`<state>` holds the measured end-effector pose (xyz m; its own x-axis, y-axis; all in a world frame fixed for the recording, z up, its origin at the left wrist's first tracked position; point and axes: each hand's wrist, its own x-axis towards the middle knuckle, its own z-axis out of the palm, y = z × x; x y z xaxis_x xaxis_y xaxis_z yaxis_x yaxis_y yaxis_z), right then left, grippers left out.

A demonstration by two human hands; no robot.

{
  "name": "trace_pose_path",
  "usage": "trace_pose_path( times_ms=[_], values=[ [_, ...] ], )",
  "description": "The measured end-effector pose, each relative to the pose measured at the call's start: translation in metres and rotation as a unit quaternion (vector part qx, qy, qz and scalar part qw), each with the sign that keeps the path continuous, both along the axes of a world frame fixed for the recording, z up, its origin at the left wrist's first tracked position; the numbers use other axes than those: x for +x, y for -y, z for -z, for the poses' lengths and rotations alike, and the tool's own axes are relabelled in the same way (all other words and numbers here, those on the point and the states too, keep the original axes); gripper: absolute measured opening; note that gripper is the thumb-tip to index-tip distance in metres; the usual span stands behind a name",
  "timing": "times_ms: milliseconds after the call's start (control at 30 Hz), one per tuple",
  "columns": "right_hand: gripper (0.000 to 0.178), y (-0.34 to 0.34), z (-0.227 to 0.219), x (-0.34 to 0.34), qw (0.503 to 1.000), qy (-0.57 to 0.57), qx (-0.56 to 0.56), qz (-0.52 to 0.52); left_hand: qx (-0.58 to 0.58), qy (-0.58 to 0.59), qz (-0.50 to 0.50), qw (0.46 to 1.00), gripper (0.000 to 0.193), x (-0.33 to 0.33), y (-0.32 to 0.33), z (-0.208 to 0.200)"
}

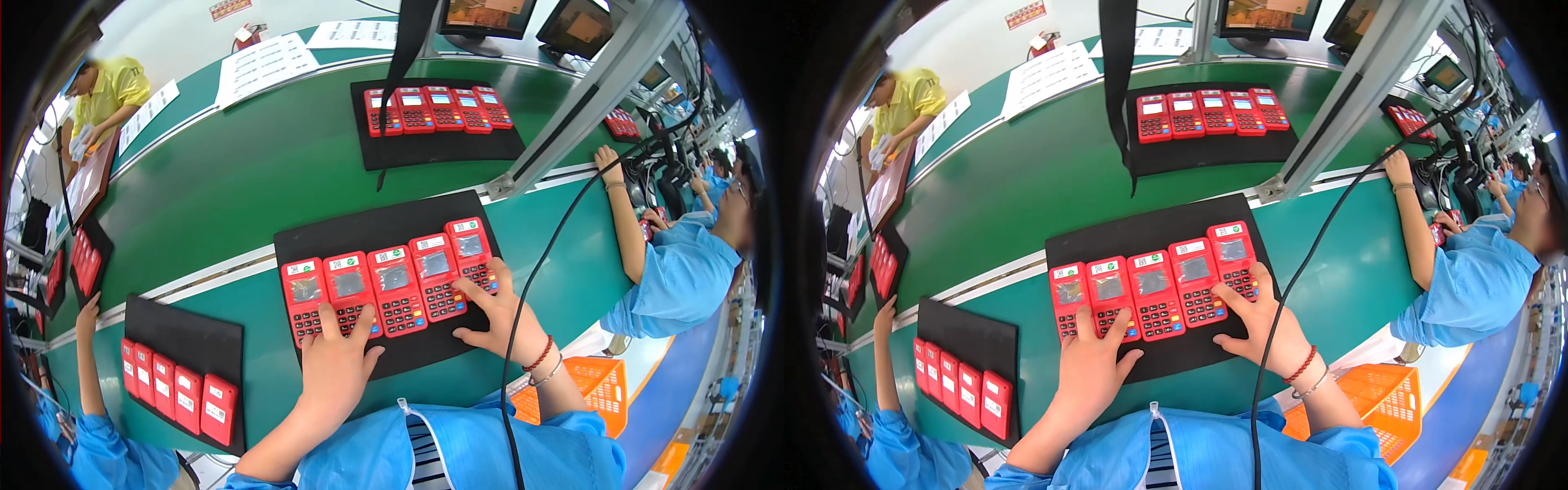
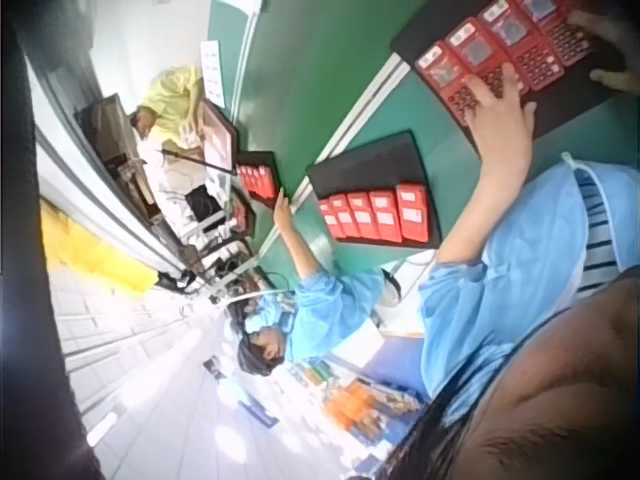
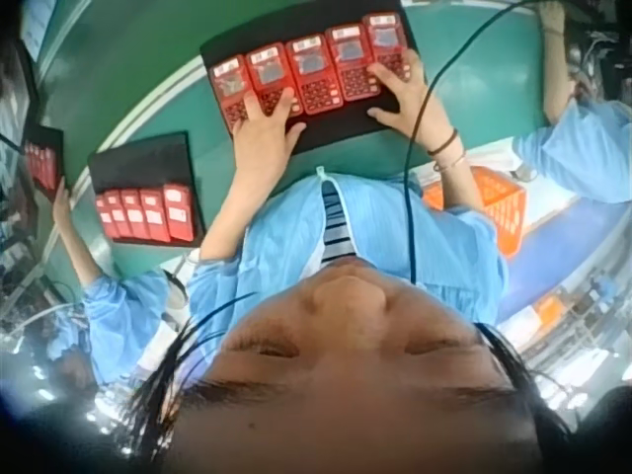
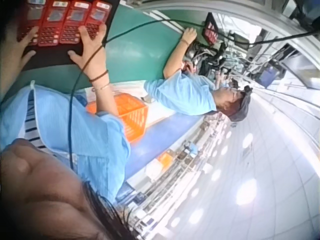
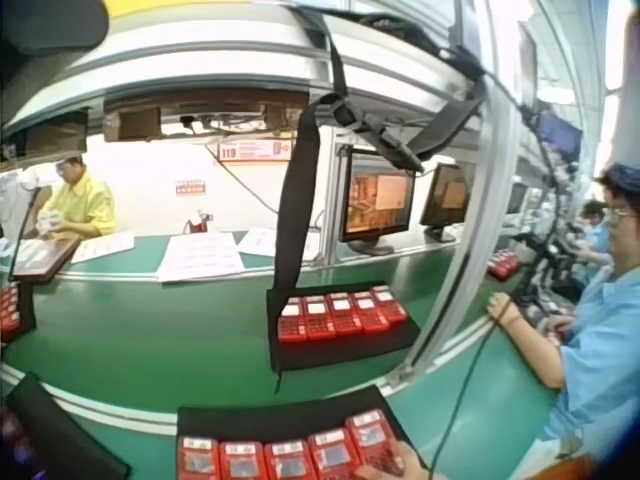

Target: The person turns over handheld electronic devices onto a pad, presses buttons on their keypads by hand, and slides them along the table.

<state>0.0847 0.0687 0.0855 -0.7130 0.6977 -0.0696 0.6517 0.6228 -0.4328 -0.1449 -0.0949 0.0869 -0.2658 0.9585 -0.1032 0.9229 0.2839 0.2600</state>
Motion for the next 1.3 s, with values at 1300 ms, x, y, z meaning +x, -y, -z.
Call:
trace_pose_path(
  times_ms=[1300],
  values=[
    [0.089,0.003,0.008,0.004,0.999,-0.032,0.023,-0.01,0.029,-0.017,0.002,0.999,0.065,0.002,-0.001,0.02]
  ],
)
